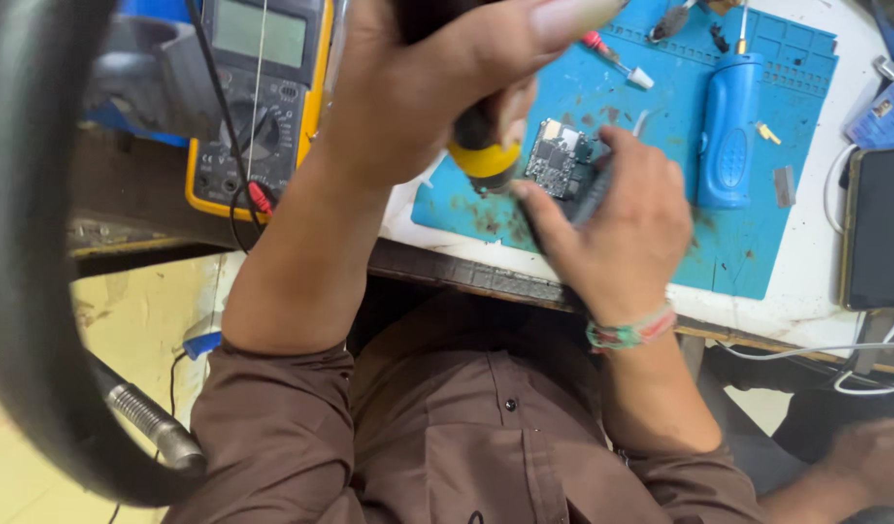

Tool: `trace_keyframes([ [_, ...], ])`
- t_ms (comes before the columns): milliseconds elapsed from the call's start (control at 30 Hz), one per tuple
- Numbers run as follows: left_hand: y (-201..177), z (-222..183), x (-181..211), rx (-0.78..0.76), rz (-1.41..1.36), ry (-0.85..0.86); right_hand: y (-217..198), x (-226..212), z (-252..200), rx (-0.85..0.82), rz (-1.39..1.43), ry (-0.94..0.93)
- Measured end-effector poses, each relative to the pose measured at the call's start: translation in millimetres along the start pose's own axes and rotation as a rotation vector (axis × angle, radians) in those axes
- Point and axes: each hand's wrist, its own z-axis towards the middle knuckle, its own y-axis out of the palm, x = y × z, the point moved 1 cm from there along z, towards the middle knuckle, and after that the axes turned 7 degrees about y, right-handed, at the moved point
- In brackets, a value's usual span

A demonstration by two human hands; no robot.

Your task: The person solders components onto a circuit board using a soldering iron and then applies heat to the board with a hot air rework station.

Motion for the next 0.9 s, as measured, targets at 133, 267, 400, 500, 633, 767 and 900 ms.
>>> trace_keyframes([
  [133, -13, -2, 6, 0.039, -0.168, 0.021, 5, -4, 5, -0.066, 0.047, 0.046],
  [267, -9, 0, 0, 0.069, -0.165, -0.005, 0, 12, 0, -0.125, 0.161, -0.017],
  [400, 3, 0, 6, 0.028, -0.095, 0.022, -9, 35, 1, -0.240, 0.222, -0.136],
  [500, 11, -2, 7, 0.015, -0.040, -0.014, -11, 49, -3, -0.198, 0.282, -0.151],
  [633, 30, 7, -18, -0.005, -0.115, -0.004, -22, 60, -20, -0.210, 0.668, 0.123],
  [767, 50, 27, -49, -0.094, 0.051, 0.122, -32, 66, -27, -0.308, 0.960, 0.241],
  [900, 51, 30, -48, -0.134, 0.154, 0.122, -31, 68, -34, -0.310, 1.143, 0.371],
])
